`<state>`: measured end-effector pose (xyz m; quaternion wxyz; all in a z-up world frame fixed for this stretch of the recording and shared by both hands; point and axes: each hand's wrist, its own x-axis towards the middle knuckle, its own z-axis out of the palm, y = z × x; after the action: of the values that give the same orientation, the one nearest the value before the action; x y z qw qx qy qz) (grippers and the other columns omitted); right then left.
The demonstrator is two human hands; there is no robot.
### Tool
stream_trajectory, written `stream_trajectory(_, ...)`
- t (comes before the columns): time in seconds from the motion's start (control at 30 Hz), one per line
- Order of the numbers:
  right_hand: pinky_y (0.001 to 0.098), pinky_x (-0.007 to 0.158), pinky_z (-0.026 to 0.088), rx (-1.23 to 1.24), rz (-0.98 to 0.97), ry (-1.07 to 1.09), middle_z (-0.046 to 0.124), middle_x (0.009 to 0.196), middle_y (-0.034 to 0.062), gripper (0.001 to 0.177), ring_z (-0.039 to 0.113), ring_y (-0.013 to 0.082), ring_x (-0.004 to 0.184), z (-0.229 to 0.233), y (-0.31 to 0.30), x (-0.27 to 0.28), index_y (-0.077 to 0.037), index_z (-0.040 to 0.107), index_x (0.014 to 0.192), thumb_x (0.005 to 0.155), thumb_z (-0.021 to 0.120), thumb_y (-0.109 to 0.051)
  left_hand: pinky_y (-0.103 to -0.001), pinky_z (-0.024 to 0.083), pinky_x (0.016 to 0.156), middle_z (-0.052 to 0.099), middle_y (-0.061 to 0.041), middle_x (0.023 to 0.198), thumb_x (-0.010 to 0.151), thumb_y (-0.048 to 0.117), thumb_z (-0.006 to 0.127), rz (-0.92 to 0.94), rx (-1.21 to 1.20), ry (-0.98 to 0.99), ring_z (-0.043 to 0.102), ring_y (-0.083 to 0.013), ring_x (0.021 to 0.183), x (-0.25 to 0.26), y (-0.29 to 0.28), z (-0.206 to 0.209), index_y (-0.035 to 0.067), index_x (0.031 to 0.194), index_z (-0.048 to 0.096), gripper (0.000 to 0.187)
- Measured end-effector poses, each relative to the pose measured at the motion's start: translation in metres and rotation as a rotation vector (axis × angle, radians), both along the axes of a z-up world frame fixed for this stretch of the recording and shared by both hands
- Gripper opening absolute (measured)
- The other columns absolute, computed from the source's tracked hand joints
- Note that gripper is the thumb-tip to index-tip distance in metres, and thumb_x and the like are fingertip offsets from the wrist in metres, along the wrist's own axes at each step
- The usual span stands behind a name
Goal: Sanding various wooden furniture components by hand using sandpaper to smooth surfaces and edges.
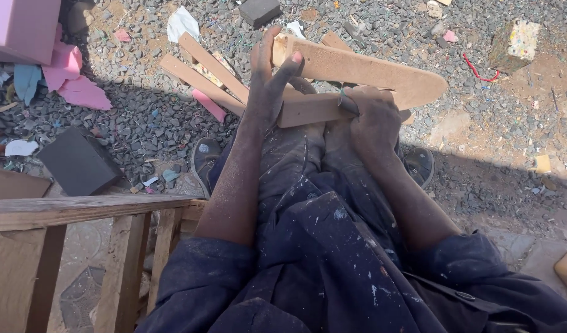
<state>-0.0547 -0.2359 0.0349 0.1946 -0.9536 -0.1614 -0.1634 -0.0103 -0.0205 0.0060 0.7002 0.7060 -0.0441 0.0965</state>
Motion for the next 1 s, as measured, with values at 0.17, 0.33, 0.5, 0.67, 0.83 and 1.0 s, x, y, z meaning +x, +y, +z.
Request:
stream_trajectory(0.17,0.0383,0.094,0.050,0.030,0.211,0.002,0.068,0.129,0.0010,0.046,0.059,0.0234,0.110,0.017,0.064,-0.029,-0.015,0.073,0.128,0.083,0.066,-0.010,-0.058,0.039,0.111,0.035,-0.027,0.145,0.089,0.063,0.061,-0.023,0.000,0.004,0.040,-0.0446,0.137,-0.001,0.008,-0.005,0.007,0.154,0.034,0.091)
stream_trajectory(0.33,0.0425,0.096,0.045,0.022,0.121,0.056,0.063,0.131,0.0027,0.041,0.054,0.0248,0.113,-0.007,0.010,-0.013,-0.012,0.071,0.130,0.090,0.061,-0.014,-0.054,0.038,0.112,0.037,-0.026,0.145,0.085,0.062,0.072,-0.059,-0.022,0.002,0.043,-0.0426,0.137,0.002,0.015,-0.010,0.008,0.153,0.039,0.093)
stream_trajectory(0.5,0.0426,0.073,0.045,0.031,-0.172,0.059,0.052,0.103,0.0135,0.022,0.052,0.0306,0.090,-0.020,-0.032,0.003,-0.010,0.076,0.100,0.088,0.061,0.000,-0.060,0.036,0.109,0.035,-0.025,0.142,0.086,0.068,0.057,0.023,0.054,0.034,0.041,-0.0435,0.135,0.004,0.000,-0.006,0.010,0.154,0.034,0.092)
stream_trajectory(0.67,0.0415,0.083,0.045,-0.018,0.098,0.092,0.048,0.117,0.0065,0.042,0.047,0.0257,0.102,0.009,0.045,-0.030,-0.018,0.070,0.131,0.090,0.065,-0.012,-0.060,0.038,0.105,0.037,-0.025,0.141,0.091,0.061,0.056,-0.001,0.058,-0.026,0.041,-0.0437,0.133,0.003,0.001,-0.012,0.010,0.154,0.034,0.084)
stream_trajectory(0.83,0.0358,0.078,0.050,0.007,0.035,0.092,0.047,0.115,0.0065,0.048,0.049,0.0252,0.101,-0.016,-0.011,-0.005,-0.018,0.071,0.129,0.083,0.065,-0.006,-0.056,0.035,0.115,0.033,-0.024,0.146,0.092,0.060,0.065,-0.061,-0.002,0.003,0.038,-0.0413,0.140,-0.002,0.007,-0.003,0.006,0.154,0.034,0.089)
stream_trajectory(1.0,0.0410,0.065,0.046,-0.024,-0.152,0.008,0.053,0.096,0.0113,0.030,0.051,0.0280,0.081,-0.025,-0.047,0.011,-0.015,0.079,0.103,0.087,0.061,0.003,-0.059,0.039,0.107,0.034,-0.027,0.145,0.091,0.060,0.057,0.017,0.064,0.003,0.041,-0.0435,0.135,-0.001,-0.003,0.004,0.003,0.154,0.032,0.088)
